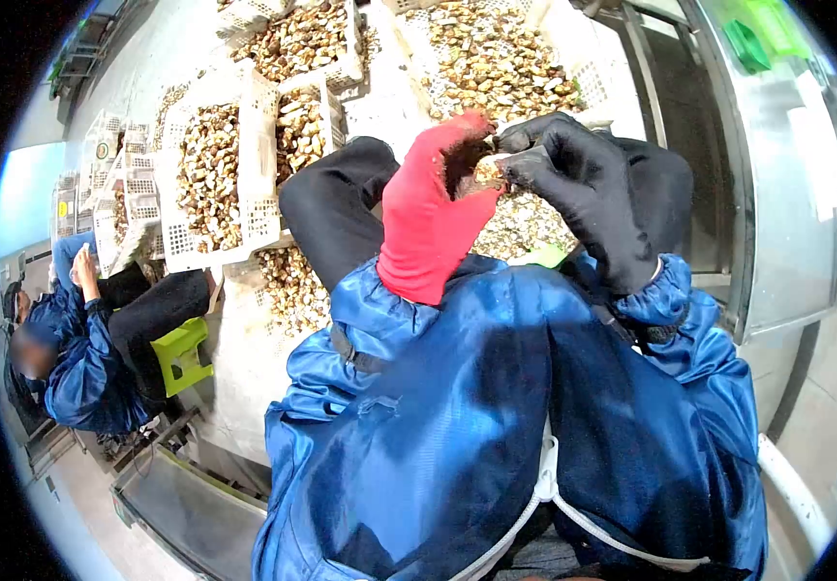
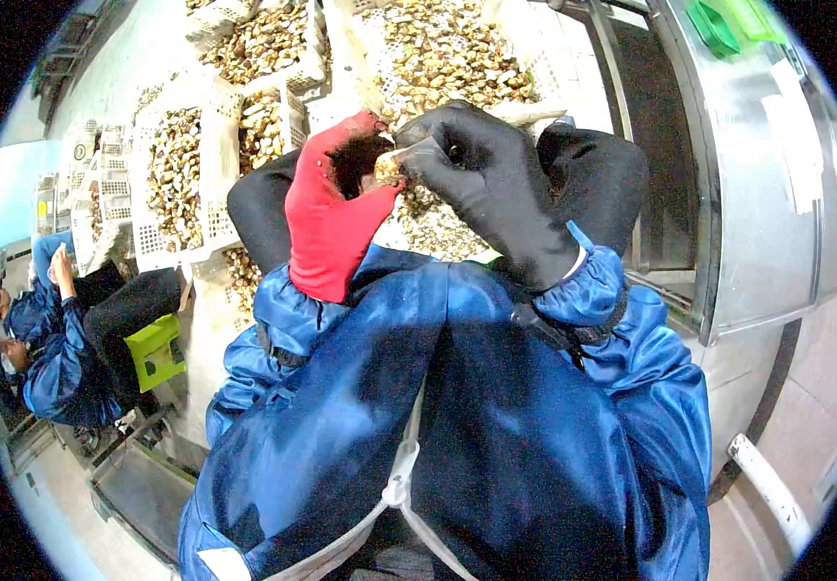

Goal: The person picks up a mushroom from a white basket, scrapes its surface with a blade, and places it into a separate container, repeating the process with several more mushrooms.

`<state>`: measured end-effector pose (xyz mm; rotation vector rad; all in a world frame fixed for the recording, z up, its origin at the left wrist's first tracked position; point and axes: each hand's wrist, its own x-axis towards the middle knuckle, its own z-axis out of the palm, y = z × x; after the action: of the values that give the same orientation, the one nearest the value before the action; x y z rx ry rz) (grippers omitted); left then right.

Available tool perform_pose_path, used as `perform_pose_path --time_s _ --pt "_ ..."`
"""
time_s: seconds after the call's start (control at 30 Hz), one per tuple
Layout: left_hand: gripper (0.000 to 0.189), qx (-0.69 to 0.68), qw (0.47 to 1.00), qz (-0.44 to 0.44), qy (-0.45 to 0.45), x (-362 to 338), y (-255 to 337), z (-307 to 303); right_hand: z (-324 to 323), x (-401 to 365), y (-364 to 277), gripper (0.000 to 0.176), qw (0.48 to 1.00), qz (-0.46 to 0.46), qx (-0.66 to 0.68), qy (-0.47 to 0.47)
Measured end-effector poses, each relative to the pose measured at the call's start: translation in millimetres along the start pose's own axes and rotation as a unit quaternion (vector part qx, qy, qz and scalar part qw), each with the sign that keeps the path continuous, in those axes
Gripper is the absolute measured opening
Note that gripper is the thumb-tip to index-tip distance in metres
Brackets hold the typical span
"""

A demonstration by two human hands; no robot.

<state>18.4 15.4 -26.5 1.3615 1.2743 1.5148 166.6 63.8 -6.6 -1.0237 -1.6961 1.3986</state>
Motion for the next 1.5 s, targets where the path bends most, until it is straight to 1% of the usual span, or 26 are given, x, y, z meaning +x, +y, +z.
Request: perform_pose_path --time_s 0.03,0.13,0.17,0.27,0.37,0.5,0.6,0.67,0.7,0.73,0.77,0.87,0.9,1.0,1.03,1.07,1.1,1.13,1.17,1.23,1.27,1.33,1.37,1.43,1.47,1.5 --pt "0.056 -0.052 0.999 0.000 -0.001 -2 -4 1 0 0 0 0.018 0.999 0.020 0.032 0.010" --pt "0.056 -0.029 0.999 0.038 -0.023 -5 -4 -3 1 -1 -2 0.017 0.988 0.078 0.130 0.038" --pt "0.051 -0.075 0.996 0.043 -0.028 -6 -5 -3 -4 2 8 0.017 0.988 0.074 0.124 0.053" --pt "0.054 -0.036 0.995 0.085 -0.023 -5 -8 -6 -6 4 3 0.017 0.974 0.111 0.196 0.019" --pt "0.052 0.154 0.965 0.207 -0.042 2 -8 -11 -5 4 0 0.017 0.982 0.110 0.151 -0.014" --pt "0.047 0.163 0.953 0.247 -0.059 1 -13 -11 -9 8 8 0.016 0.980 0.121 0.158 -0.010" --pt "0.046 -0.065 0.997 0.033 0.005 -5 -6 -3 -11 8 8 0.015 0.977 0.137 0.163 0.008" --pt "0.042 -0.037 0.998 -0.040 0.007 0 0 -7 -12 7 5 0.015 0.987 0.124 0.097 0.003" --pt "0.042 -0.012 0.997 -0.070 0.000 2 3 -10 -2 2 -11 0.015 0.978 0.108 0.178 0.005" --pt "0.042 0.013 0.995 -0.101 -0.008 3 5 -12 0 2 -10 0.016 0.985 0.087 0.146 0.002" --pt "0.041 -0.025 0.995 -0.100 -0.009 3 2 -12 1 2 -8 0.016 0.991 0.067 0.113 0.000" --pt "0.037 -0.116 0.971 -0.208 -0.008 3 -1 -16 2 1 -5 0.016 0.993 0.062 0.098 0.016" --pt "0.035 -0.138 0.946 -0.291 -0.046 3 0 -23 0 2 -2 0.017 0.992 0.062 0.102 0.029" --pt "0.032 -0.310 0.884 -0.344 -0.065 4 -2 -32 -7 7 13 0.020 0.991 0.060 0.099 0.066" --pt "0.036 -0.339 0.882 -0.320 -0.068 0 -7 -37 -12 8 11 0.019 0.992 0.075 0.080 0.061" --pt "0.022 -0.329 0.887 -0.323 -0.026 -4 -4 -46 -12 7 9 0.018 0.990 0.085 0.091 0.064" --pt "0.022 -0.204 0.940 -0.275 -0.007 -7 4 -60 -8 4 -1 0.013 0.988 0.072 0.116 0.078" --pt "0.022 -0.073 0.972 -0.222 0.013 -11 12 -80 -14 5 1 0.013 0.991 0.107 0.059 0.051" --pt "0.022 0.058 0.979 -0.192 0.040 -18 15 -105 -17 5 2 0.015 0.993 0.099 0.066 0.024" --pt "0.026 0.221 0.929 -0.290 0.070 -43 23 -169 -19 6 -3 0.020 0.990 0.113 0.078 -0.017" --pt "0.031 0.246 0.873 -0.414 0.072 -57 25 -204 -15 6 5 0.016 0.992 0.093 0.085 0.000" --pt "0.032 0.507 0.792 -0.339 0.021 -102 -3 -267 -13 9 15 0.012 0.998 0.059 0.019 -0.018" --pt "0.035 0.442 0.802 -0.393 0.078 -103 1 -264 -10 12 17 0.009 0.997 0.058 -0.014 -0.039" --pt "0.042 0.097 0.917 -0.362 0.135 -80 23 -226 -1 13 14 0.009 0.990 0.114 0.028 -0.081" --pt "0.044 -0.119 0.926 -0.323 0.152 -71 20 -208 2 13 11 0.009 0.984 0.143 0.046 -0.101" --pt "0.041 -0.236 0.915 -0.305 0.116 -60 9 -193 8 11 6 0.010 0.981 0.146 0.073 -0.102"
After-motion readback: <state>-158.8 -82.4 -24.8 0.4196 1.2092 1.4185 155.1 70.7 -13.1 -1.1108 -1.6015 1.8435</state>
